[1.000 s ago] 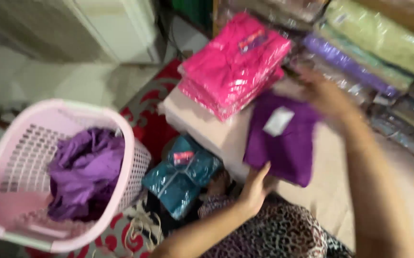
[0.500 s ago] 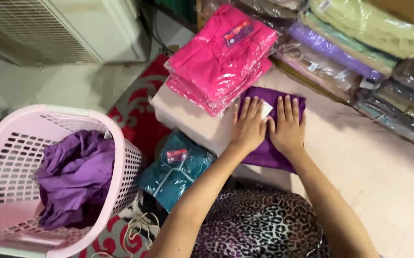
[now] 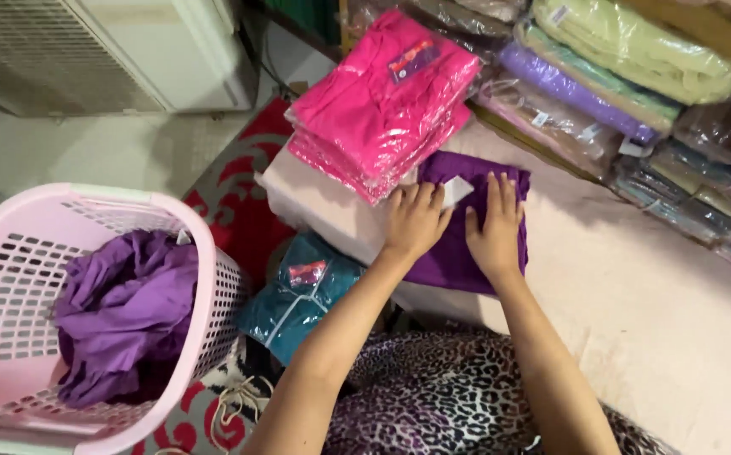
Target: Folding a pair of leggings and placing them into a plastic packaging sleeve for storage or shipping.
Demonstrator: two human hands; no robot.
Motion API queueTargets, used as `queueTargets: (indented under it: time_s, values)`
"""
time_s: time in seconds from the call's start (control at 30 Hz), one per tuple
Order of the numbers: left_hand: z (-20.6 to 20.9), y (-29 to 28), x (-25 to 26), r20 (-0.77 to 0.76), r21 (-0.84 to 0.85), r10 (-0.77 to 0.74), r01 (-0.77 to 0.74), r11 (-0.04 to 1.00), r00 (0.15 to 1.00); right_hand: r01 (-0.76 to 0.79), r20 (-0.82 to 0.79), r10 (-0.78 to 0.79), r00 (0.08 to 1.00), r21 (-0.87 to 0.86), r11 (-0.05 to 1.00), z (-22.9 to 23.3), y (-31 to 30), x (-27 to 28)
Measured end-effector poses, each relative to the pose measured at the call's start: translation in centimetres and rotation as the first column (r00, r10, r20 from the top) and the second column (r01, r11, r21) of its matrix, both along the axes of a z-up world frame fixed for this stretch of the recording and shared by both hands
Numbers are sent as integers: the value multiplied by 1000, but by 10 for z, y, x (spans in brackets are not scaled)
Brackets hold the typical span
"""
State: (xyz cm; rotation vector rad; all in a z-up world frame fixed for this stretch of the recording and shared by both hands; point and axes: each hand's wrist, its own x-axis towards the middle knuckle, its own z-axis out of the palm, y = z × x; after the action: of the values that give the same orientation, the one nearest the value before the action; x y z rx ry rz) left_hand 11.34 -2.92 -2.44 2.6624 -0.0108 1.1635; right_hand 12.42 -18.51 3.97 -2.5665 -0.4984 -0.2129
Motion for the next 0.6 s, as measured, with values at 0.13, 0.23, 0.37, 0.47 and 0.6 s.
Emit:
queueTargets:
  time_s: [0.13,0.23,0.37,0.47,0.6]
  values:
    - [27,-7,-10,-225,-642,-209,16,767,952,51,-78,-27,997,324,945,31,8,-19]
    - [39,-24,-18,-273,-930,-546,-73,360,792,6,-49,7,999,264,965,33,5,-14]
    - [0,-36,-5,-673,-565,-374,-119,816,638,-80,120,79,990,6,997,-15,-10,-6]
    - [37,-35,-21,-787,-285,-144,-148,947,600,-7,-38,-3,999,-277,961,3,1,-16]
    - [33,-28,-16,-339,-182,-109,48,982,935,4,57,10,998,-235,972,1,2,-1]
